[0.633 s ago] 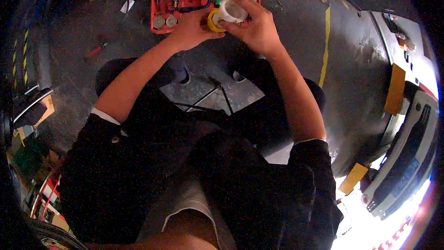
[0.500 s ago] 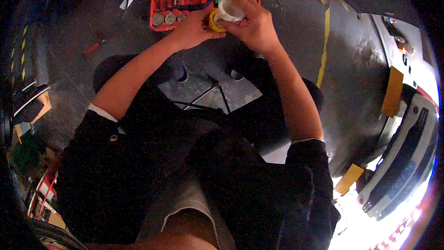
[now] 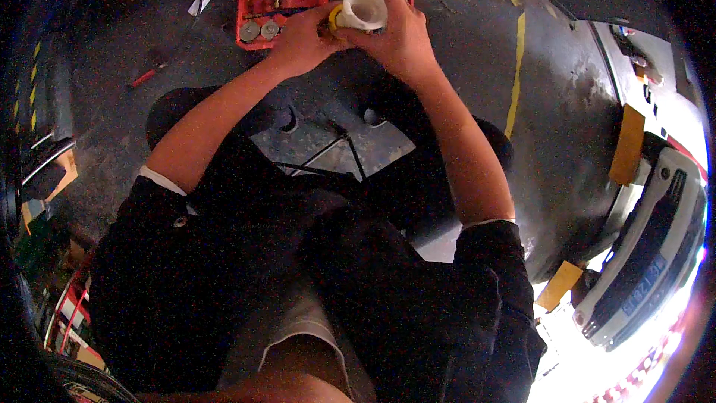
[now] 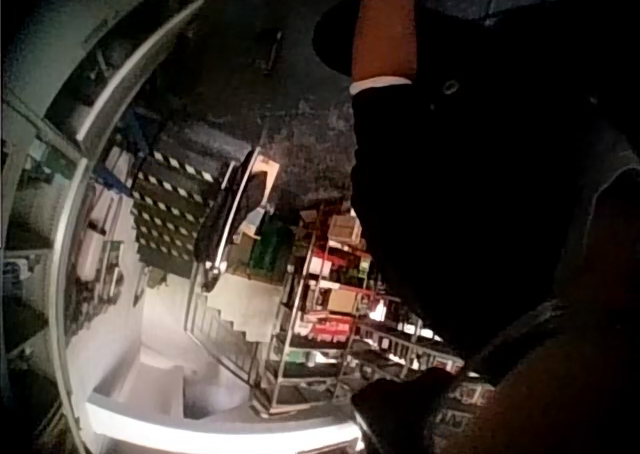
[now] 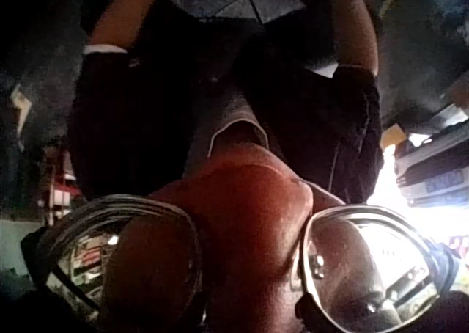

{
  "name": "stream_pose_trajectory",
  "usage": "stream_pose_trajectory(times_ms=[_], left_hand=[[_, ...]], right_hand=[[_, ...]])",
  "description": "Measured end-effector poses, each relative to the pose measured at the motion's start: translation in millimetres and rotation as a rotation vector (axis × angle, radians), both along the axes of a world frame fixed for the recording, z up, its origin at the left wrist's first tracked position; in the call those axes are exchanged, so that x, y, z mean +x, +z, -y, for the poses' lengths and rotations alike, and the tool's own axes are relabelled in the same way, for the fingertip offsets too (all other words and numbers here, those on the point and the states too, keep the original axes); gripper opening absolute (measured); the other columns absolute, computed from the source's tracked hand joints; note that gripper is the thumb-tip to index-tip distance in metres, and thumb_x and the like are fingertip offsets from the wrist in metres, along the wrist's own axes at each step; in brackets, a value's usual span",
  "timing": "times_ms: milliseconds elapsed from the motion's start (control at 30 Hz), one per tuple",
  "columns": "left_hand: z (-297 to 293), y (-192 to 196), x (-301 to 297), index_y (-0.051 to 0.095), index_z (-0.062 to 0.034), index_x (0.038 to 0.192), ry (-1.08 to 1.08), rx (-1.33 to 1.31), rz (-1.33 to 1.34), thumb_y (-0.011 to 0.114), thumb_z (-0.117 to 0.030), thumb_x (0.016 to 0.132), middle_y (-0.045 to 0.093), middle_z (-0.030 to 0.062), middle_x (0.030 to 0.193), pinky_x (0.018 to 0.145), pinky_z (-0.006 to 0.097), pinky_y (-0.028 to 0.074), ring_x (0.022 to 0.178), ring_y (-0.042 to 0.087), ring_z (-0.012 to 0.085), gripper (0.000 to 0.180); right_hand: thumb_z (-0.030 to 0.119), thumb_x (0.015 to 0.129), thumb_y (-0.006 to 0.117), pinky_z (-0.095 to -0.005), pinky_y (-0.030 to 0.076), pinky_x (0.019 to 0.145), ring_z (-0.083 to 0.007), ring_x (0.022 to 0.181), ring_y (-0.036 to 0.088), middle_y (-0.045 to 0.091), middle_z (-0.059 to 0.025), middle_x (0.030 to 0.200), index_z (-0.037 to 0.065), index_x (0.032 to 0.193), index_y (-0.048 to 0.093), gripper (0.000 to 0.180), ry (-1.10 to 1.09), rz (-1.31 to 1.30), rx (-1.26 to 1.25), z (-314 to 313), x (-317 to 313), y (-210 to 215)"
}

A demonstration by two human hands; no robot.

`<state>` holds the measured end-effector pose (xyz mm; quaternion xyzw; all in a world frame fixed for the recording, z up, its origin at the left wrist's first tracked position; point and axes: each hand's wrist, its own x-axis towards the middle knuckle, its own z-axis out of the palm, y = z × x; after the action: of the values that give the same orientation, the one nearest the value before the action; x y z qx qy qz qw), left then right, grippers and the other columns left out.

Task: The person organizes small mechanical parts in a red toolbox, then picks up a yellow plastic piece and a white cylindrical piece. They connect the two pieces together and place the assembled unit back into the toolbox.

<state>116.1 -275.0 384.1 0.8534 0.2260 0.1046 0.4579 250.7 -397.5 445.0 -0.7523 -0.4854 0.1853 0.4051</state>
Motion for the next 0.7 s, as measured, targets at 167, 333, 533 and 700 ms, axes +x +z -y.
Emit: stream_pose_trajectory(times_ms=[167, 333, 533, 700], left_hand=[[-4.2, -9.6, -0.1, 0.06, -0.012, 0.131, 0.081, 0.11, 0.261, 0.081, -0.021, 0.079, 0.071, 0.0145, 0.111, 0.084, 0.043, 0.056, 0.097, 0.07, 0.0358, 0.057], [-11.1, -12.8, -2.7, 0.06, -0.0107, 0.13, 0.081, 0.159, 0.349, 0.082, -0.02, 0.078, 0.071, 0.0144, 0.109, 0.085, 0.043, 0.056, 0.098, 0.069, 0.0359, 0.057], [-11.8, -31.8, -1.0, 0.064, -0.0102, 0.126, 0.066, 0.203, 0.26, 0.083, -0.023, 0.077, 0.07, 0.0137, 0.111, 0.085, 0.044, 0.055, 0.1, 0.068, 0.0344, 0.055], [-9.1, -22.6, -4.5, 0.066, -0.008, 0.124, 0.063, 0.311, 0.05, 0.083, -0.037, 0.078, 0.072, 0.0155, 0.104, 0.084, 0.046, 0.055, 0.098, 0.068, 0.0378, 0.056]], right_hand=[[0.028, 0.083, 0.084, -0.0406, 0.05, 0.101, -0.0285, 0.12, 0.061, 0.063, -0.0154, 0.129, 0.0, 0.147, 0.04, 0.083, 0.075, -0.093, 0.089, -10.5, 4.6, 10.2], [0.015, 0.076, 0.087, -0.0356, 0.051, 0.102, -0.0242, 0.119, 0.064, 0.065, -0.014, 0.127, 0.009, 0.143, 0.054, 0.076, 0.248, -0.05, 0.175, 2.4, 46.1, -6.9], [0.013, 0.078, 0.087, -0.0324, 0.052, 0.098, -0.0161, 0.111, 0.064, 0.068, -0.0116, 0.12, 0.005, 0.138, 0.058, 0.067, 0.239, -0.282, 0.123, 11.0, 38.3, -8.5], [0.023, 0.074, 0.091, -0.0332, 0.056, 0.089, -0.0172, 0.099, 0.069, 0.073, -0.0108, 0.11, 0.004, 0.134, 0.06, 0.07, 0.142, -0.18, -0.016, 9.3, 45.7, -17.7]])
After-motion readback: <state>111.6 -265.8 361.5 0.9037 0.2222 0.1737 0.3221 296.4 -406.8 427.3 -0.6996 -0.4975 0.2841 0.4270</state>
